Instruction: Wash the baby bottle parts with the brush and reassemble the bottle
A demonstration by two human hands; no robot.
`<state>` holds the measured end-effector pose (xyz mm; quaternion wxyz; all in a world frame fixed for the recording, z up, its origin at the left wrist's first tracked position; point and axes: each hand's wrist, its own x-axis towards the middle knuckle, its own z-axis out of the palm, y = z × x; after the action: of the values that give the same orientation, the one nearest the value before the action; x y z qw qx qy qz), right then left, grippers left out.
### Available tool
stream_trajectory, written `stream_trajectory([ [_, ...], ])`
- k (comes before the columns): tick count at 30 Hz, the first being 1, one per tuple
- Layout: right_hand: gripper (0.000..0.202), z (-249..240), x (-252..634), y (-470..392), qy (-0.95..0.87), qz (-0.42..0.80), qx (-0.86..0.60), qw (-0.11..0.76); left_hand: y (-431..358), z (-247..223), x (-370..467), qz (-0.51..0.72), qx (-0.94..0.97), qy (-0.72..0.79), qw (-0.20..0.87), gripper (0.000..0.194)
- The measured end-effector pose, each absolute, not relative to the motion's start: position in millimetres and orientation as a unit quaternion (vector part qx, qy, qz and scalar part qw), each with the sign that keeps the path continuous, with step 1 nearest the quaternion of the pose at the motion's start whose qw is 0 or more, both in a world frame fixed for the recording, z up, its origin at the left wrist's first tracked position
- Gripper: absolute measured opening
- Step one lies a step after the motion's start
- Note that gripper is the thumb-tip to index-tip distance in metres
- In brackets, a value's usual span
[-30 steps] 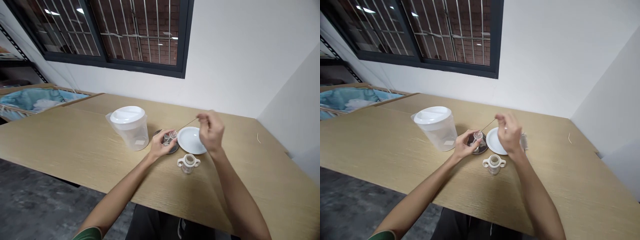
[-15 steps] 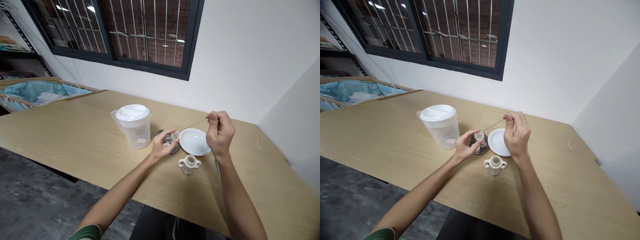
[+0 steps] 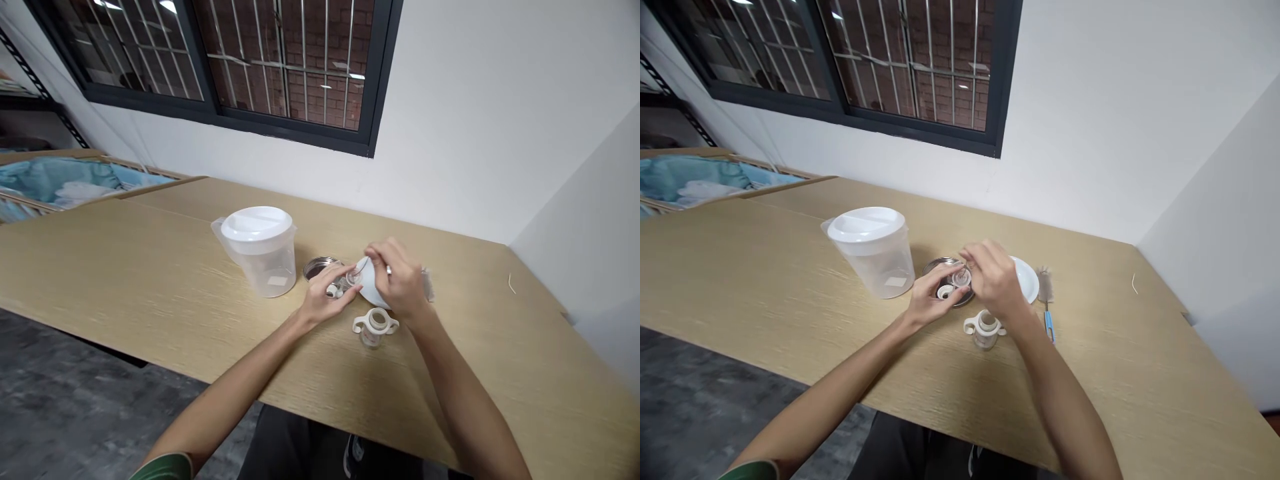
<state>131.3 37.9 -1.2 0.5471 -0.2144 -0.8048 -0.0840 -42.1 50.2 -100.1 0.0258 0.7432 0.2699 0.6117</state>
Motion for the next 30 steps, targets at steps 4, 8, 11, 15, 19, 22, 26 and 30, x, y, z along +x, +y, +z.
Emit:
stream_trajectory([
  [4,0.02,-15,120,46,-0.838,-0.037,-0.211,0.503,51,-107,-40,0.612,0.735,0.288,0.046,0.037],
  [8,0.022,-24,119,52,-0.861,-0.024,-0.224,0.457,53,-109,-42,0.638,0.692,0.323,0.095,0.036],
  [11,0.023,-26,120,55,-0.872,-0.033,-0.219,0.436,53,-105,-46,0.65,0.679,0.326,0.1,0.037],
  [15,0.022,-15,127,51,-0.837,-0.044,-0.233,0.493,56,-99,-50,0.607,0.713,0.345,0.066,0.038],
  [19,0.023,4,145,43,-0.779,-0.061,-0.289,0.553,59,-97,-52,0.592,0.717,0.367,0.037,0.041],
  [22,0.028,20,164,42,-0.705,-0.073,-0.34,0.618,63,-98,-55,0.563,0.721,0.404,0.027,0.039],
  [26,0.031,32,204,60,-0.609,-0.084,-0.371,0.696,69,-96,-61,0.56,0.7,0.442,0.031,0.04],
  [30,0.04,4,241,102,-0.643,-0.048,-0.507,0.572,74,-94,-66,0.594,0.652,0.465,0.074,0.048],
])
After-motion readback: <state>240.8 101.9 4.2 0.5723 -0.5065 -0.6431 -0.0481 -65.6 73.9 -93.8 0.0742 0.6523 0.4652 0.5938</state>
